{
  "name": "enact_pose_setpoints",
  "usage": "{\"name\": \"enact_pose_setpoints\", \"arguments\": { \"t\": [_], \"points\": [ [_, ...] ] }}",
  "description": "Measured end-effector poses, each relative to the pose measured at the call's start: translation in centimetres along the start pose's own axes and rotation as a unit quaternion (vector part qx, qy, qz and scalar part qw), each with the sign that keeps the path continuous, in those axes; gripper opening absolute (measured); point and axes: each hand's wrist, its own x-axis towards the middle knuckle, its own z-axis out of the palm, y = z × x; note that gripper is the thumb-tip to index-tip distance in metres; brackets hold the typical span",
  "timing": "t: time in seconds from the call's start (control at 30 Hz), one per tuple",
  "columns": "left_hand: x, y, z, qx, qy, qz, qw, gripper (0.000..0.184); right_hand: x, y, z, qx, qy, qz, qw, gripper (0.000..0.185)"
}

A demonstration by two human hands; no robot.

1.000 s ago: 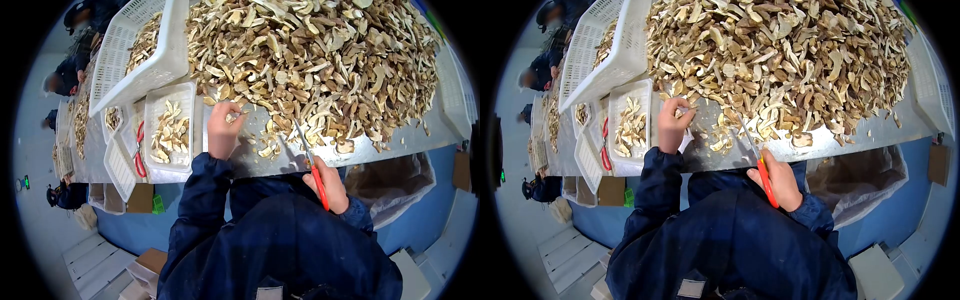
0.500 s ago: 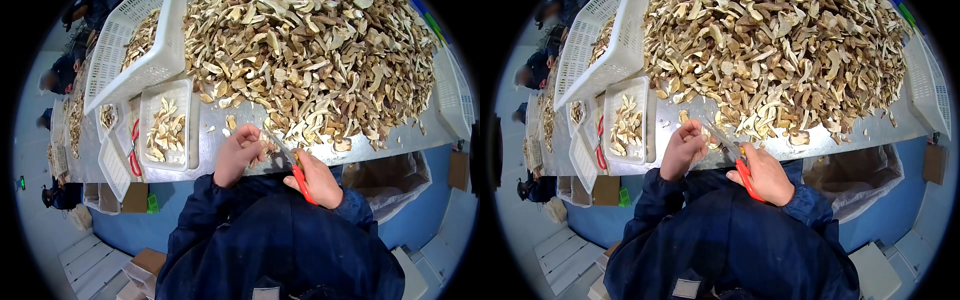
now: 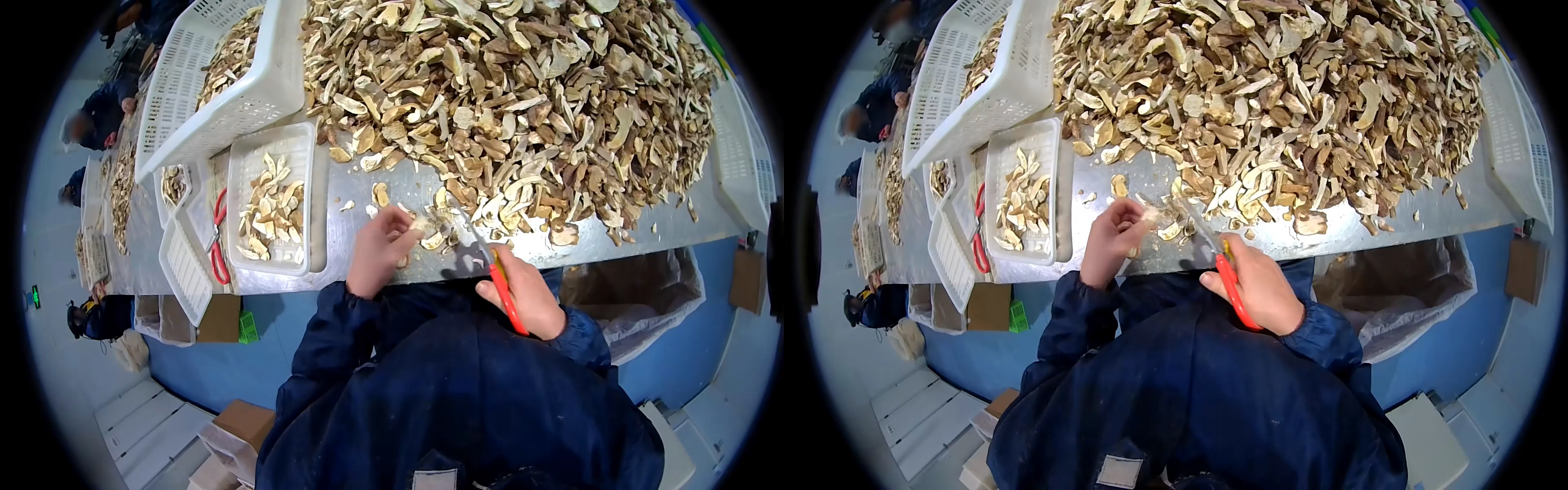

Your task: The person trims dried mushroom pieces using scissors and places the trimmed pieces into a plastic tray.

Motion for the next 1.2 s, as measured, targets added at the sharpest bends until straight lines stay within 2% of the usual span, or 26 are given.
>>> {"name": "enact_pose_setpoints", "arguments": {
  "t": [0.1,0.2,0.23,0.37,0.47,0.5,0.53,0.57,0.6,0.67,0.8,0.9,0.93,0.97,1.0,1.07,1.13,1.17,1.2],
  "points": [
    [0.2,-0.1,0.8,0.079,0.009,0.052,0.995,0.017,-0.4,0.9,-0.5,0.007,0.04,0.014,0.999,0.056],
    [2.3,1.0,1.8,0.276,0.056,0.254,0.925,0.025,-0.9,1.2,-1.2,0.011,0.061,0.042,0.997,0.056],
    [3.0,0.9,2.3,0.287,0.061,0.28,0.914,0.03,-1.0,1.3,-1.3,0.016,0.067,0.048,0.997,0.056],
    [4.4,0.7,3.9,0.387,0.059,0.252,0.885,0.043,-1.3,1.5,-1.7,0.014,0.083,0.047,0.995,0.058],
    [5.5,-0.5,2.6,0.358,0.045,0.356,0.862,0.038,-1.6,1.8,-1.6,0.014,0.09,0.041,0.995,0.058],
    [5.1,0.7,2.1,0.253,-0.014,0.23,0.94,0.038,-1.6,1.9,-1.6,0.017,0.092,0.04,0.995,0.058],
    [4.1,2.8,1.6,0.139,-0.072,0.096,0.983,0.037,-1.6,1.9,-1.6,0.022,0.092,0.039,0.995,0.058],
    [3.3,3.9,1.1,0.021,-0.125,-0.043,0.991,0.036,-1.6,1.9,-1.7,0.026,0.09,0.037,0.995,0.059],
    [3.0,3.3,0.4,-0.082,-0.162,-0.044,0.982,0.037,-1.5,1.8,-1.7,0.031,0.088,0.035,0.995,0.059],
    [2.6,1.7,-0.6,-0.286,-0.227,-0.041,0.93,0.038,-1.3,1.6,-1.7,0.041,0.08,0.037,0.995,0.059],
    [1.5,2.1,0.0,-0.328,-0.163,-0.045,0.929,0.035,-1.1,1.7,-1.7,0.018,0.077,0.031,0.996,0.059],
    [0.1,1.2,-3.6,-0.268,-0.051,-0.064,0.96,0.025,-1.3,1.5,-1.9,0.02,0.085,0.018,0.996,0.058],
    [-0.3,1.8,-4.9,-0.158,0.05,0.032,0.986,0.019,-1.2,1.6,-1.9,0.025,0.087,0.017,0.996,0.058],
    [-1.6,2.8,-6.0,-0.086,0.195,0.067,0.975,0.016,-1.3,1.8,-1.9,0.03,0.088,0.018,0.996,0.058],
    [-2.0,2.5,-8.0,-0.063,0.269,0.125,0.953,0.016,-1.4,1.9,-1.9,0.034,0.088,0.019,0.995,0.057],
    [-1.9,0.5,-12.7,0.116,0.39,0.153,0.9,0.017,-1.2,1.9,-2.1,0.021,0.081,0.032,0.996,0.057],
    [-1.3,0.1,-13.8,0.365,0.385,0.152,0.834,0.024,-0.9,1.6,-2.2,0.009,0.071,0.044,0.996,0.057],
    [-1.0,-0.6,-14.3,0.532,0.353,0.205,0.741,0.033,-0.8,1.4,-2.2,0.011,0.073,0.038,0.997,0.057],
    [-0.7,-0.3,-13.5,0.514,0.329,0.214,0.763,0.033,-0.8,1.3,-2.2,0.013,0.075,0.033,0.997,0.057]
  ]
}}
